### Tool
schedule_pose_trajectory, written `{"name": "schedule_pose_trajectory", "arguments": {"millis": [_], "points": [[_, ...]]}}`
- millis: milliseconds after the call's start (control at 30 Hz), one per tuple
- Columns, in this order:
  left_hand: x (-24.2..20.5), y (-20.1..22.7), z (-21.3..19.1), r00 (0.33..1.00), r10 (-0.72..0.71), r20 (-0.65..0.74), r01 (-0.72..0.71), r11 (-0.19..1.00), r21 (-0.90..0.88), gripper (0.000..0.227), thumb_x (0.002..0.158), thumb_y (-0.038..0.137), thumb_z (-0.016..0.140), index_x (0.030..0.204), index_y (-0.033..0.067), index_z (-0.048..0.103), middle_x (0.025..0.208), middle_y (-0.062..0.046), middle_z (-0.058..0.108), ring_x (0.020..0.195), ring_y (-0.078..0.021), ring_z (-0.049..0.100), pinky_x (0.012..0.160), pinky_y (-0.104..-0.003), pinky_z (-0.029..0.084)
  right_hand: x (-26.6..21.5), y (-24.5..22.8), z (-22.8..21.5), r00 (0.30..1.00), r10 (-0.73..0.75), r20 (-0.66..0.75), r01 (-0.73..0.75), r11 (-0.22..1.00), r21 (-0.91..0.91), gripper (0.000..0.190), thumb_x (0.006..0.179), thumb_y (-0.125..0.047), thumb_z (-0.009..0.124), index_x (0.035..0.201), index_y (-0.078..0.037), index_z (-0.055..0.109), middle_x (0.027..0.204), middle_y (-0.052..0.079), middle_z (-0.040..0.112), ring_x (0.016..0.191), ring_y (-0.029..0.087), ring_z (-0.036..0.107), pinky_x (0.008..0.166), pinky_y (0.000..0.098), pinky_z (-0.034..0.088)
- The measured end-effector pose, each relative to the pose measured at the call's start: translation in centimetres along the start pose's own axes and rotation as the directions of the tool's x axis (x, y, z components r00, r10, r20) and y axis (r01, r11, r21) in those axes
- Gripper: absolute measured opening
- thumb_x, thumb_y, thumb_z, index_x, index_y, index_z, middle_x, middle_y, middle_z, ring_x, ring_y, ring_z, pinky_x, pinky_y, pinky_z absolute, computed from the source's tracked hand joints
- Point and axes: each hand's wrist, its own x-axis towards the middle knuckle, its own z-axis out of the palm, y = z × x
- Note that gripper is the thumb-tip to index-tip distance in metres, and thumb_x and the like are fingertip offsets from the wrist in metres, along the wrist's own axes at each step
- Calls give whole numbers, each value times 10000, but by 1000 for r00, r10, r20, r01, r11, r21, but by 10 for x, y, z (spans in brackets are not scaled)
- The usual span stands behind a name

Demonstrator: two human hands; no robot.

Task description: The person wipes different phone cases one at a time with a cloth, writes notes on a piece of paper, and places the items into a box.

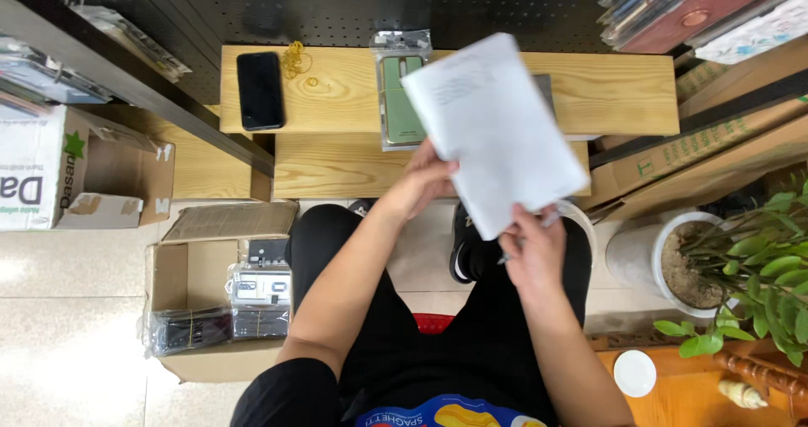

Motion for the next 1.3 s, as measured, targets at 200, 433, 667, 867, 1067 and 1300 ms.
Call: {"name": "schedule_pose_trajectory", "arguments": {"millis": [200, 433, 667, 867, 1067, 1300], "points": [[0, 37, -16, 908, 253, -334, -164, 948, 273, 496, 858, 17, 777, 1346, 41, 690, 1196, -134, 749, 1122, -269, 705, 957, -479, 591, 20, -12, 31, 956, -284, -71, 239, 898, -370, 511, 906, -96, 751, 1358, -139, 517, 1013, -28, 654, 627, 62, 633, 382, 114, 348], [10, 16, -58, 951, 221, -217, -81, 854, 514, 589, 826, 26, 746, 1409, 7, 663, 1312, -206, 717, 1263, -338, 638, 1111, -550, 488, 66, -73, 84, 737, 31, 675, 300, 880, -368, 445, 689, 53, 757, 1133, 50, 725, 768, 147, 712, 418, 126, 566, 306, 208, 364], [13, -40, -57, 989, 31, -145, 35, 901, 432, 548, 811, 48, 752, 1356, 8, 714, 1294, -184, 724, 1263, -321, 635, 1119, -514, 476, 128, -15, 108, 135, 2, 991, -445, 894, 59, 882, 813, -924, 472, 778, -45, 546, 571, 30, 385, 436, 144, 369, 410, 266, 271], [19, -45, -52, 993, -46, -105, 98, 818, 567, 507, 842, 89, 761, 1345, 33, 735, 1283, -180, 751, 1274, -321, 666, 1108, -492, 493, 136, -18, 105, 230, -59, 971, -559, 809, 182, 820, 947, -855, 275, 588, -128, 396, 521, 4, 272, 416, 154, 317, 423, 288, 278], [17, -60, -48, 997, -48, -61, 71, 876, 478, 509, 842, 37, 747, 1348, -8, 720, 1283, -192, 739, 1262, -320, 649, 1113, -504, 486, 128, -28, 93, 222, -94, 971, -573, 793, 207, 753, 987, -794, 326, 645, -129, 411, 567, 15, 314, 467, 167, 379, 461, 295, 331], [1, -13, -1, 993, -41, -113, 68, 967, 245, 493, 854, 72, 776, 1342, 14, 737, 1263, -140, 754, 1196, -253, 681, 1080, -443, 518, 121, -34, 88, 558, -135, 819, -274, 901, 336, 701, 1078, -676, 313, 754, -89, 518, 853, 74, 352, 859, 295, 489, 796, 331, 466]]}}
